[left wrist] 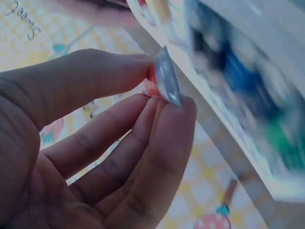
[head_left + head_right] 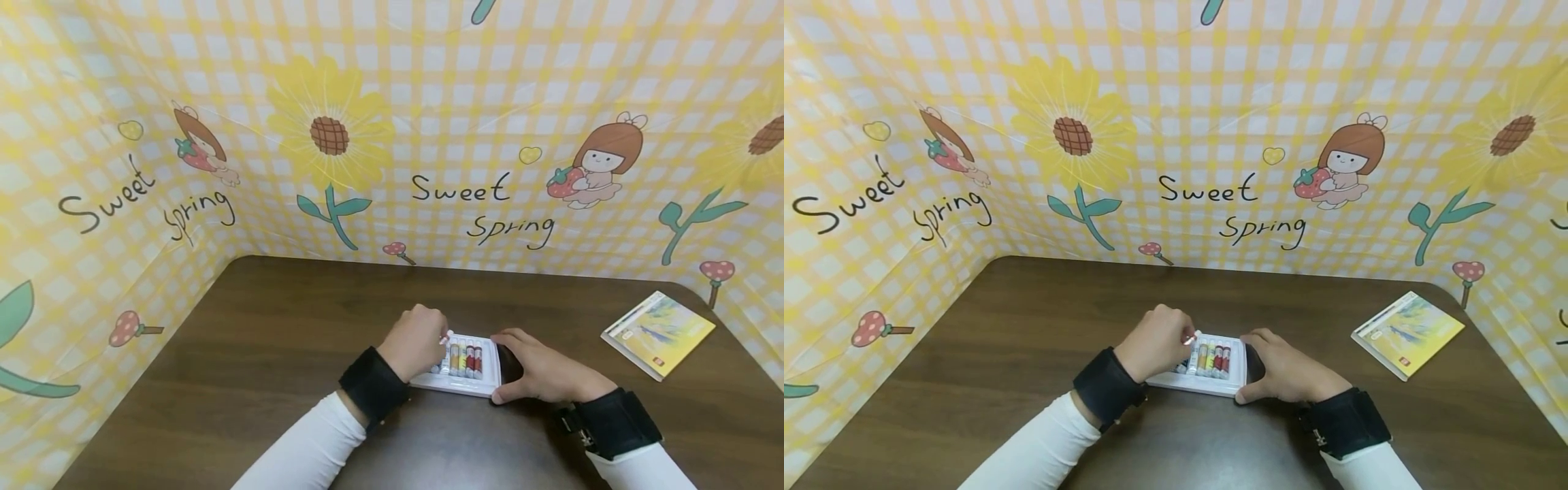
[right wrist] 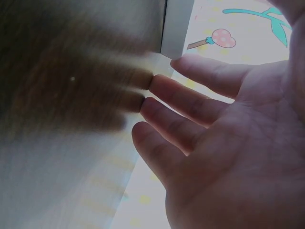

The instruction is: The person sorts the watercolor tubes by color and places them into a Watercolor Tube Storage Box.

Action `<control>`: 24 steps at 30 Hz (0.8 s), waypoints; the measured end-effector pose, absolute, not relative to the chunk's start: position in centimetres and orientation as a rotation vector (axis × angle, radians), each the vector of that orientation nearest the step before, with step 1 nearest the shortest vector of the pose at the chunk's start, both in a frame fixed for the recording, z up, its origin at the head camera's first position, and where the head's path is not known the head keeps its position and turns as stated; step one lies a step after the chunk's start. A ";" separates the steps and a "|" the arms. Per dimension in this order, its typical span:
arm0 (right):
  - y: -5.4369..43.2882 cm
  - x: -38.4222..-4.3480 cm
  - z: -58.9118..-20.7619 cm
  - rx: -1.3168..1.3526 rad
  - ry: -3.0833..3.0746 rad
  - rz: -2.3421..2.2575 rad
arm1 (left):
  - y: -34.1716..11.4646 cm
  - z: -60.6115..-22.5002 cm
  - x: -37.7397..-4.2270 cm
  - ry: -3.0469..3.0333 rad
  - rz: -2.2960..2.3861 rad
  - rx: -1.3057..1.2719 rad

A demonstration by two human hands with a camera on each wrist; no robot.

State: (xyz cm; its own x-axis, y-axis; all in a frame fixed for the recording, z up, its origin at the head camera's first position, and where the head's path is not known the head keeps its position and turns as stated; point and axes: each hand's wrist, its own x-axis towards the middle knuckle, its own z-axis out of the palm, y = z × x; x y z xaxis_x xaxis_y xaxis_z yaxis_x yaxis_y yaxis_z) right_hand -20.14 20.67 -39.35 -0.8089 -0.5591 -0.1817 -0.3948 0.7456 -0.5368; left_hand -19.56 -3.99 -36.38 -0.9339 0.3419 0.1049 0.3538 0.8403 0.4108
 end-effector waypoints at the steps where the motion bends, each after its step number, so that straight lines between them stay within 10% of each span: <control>1: 20.7 -20.1 -39.4 -0.743 2.614 -0.700 | -3.4 -36.5 -19.6 -2.997 -0.669 -0.577; 24: 21.1 -20.4 -39.4 -0.814 2.639 -0.725 | 3.1 -37.5 -20.6 -3.094 -0.559 -0.607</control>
State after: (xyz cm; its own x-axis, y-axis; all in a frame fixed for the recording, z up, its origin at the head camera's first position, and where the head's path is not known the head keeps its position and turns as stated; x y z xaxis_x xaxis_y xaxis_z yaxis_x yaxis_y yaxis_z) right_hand -20.37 21.06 -39.44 -0.7999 -0.5882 -0.1192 -0.4446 0.7142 -0.5406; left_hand -20.59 3.13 -37.51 -0.9265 0.3763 0.0078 0.3552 0.8673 0.3487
